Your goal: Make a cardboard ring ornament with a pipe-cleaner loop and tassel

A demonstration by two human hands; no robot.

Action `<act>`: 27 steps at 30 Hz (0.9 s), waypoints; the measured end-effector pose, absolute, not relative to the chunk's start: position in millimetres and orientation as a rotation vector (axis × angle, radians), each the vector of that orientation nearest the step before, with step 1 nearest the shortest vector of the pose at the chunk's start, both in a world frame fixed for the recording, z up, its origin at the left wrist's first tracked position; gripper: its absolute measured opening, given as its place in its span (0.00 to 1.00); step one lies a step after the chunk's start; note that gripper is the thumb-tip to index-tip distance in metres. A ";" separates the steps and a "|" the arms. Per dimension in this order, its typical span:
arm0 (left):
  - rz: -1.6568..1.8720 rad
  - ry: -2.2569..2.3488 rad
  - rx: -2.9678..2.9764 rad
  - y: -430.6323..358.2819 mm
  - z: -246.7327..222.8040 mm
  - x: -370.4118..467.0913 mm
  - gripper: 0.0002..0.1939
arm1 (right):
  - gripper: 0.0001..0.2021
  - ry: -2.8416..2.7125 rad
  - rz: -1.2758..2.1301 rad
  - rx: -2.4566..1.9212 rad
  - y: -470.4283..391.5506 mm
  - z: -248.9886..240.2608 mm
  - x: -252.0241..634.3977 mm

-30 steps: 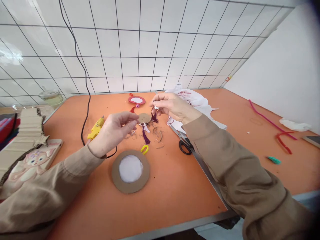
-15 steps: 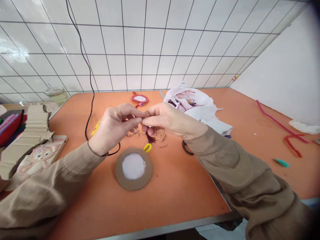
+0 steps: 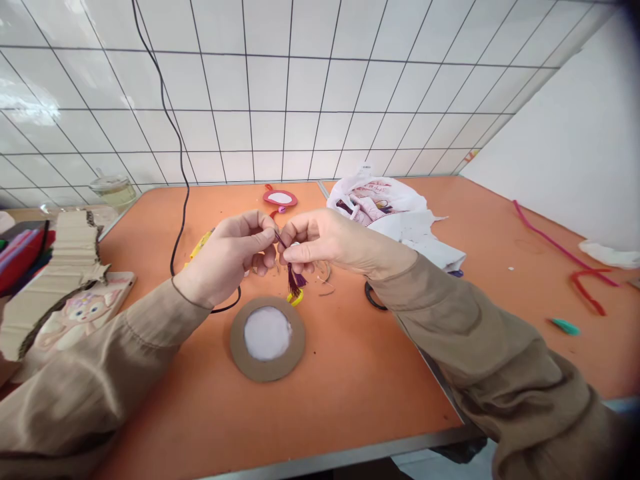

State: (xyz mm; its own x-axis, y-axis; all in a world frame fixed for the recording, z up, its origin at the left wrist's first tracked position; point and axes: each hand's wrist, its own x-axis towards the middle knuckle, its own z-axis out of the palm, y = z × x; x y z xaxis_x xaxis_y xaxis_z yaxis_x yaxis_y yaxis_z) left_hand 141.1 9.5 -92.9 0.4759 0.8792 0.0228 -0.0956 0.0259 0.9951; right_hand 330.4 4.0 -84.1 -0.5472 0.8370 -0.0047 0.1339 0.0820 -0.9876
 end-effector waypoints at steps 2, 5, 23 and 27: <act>0.883 0.758 1.298 10.7 -93.6 140.5 0.07 | 0.05 -1.769 1.499 -0.969 4.0 -83.4 330.9; 0.891 0.751 1.293 11.8 -94.9 139.8 0.07 | 0.07 -1.757 1.533 -0.940 4.0 -82.8 331.8; 1.257 0.814 1.346 7.4 -68.6 133.1 0.12 | 0.12 -2.661 0.551 -0.973 29.3 -146.7 289.3; 1.271 0.822 1.350 8.6 -67.6 130.6 0.12 | 0.15 -2.820 0.559 -0.860 36.2 -150.2 296.4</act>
State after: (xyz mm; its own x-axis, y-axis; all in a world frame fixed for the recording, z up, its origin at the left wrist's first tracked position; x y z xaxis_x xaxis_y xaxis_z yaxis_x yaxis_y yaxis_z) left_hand 130.6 8.6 -67.6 0.1968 0.9511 0.2379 -0.1732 -0.2051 0.9633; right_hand 296.4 36.2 -150.2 -0.8266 0.5622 0.0254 0.5101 0.7675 -0.3882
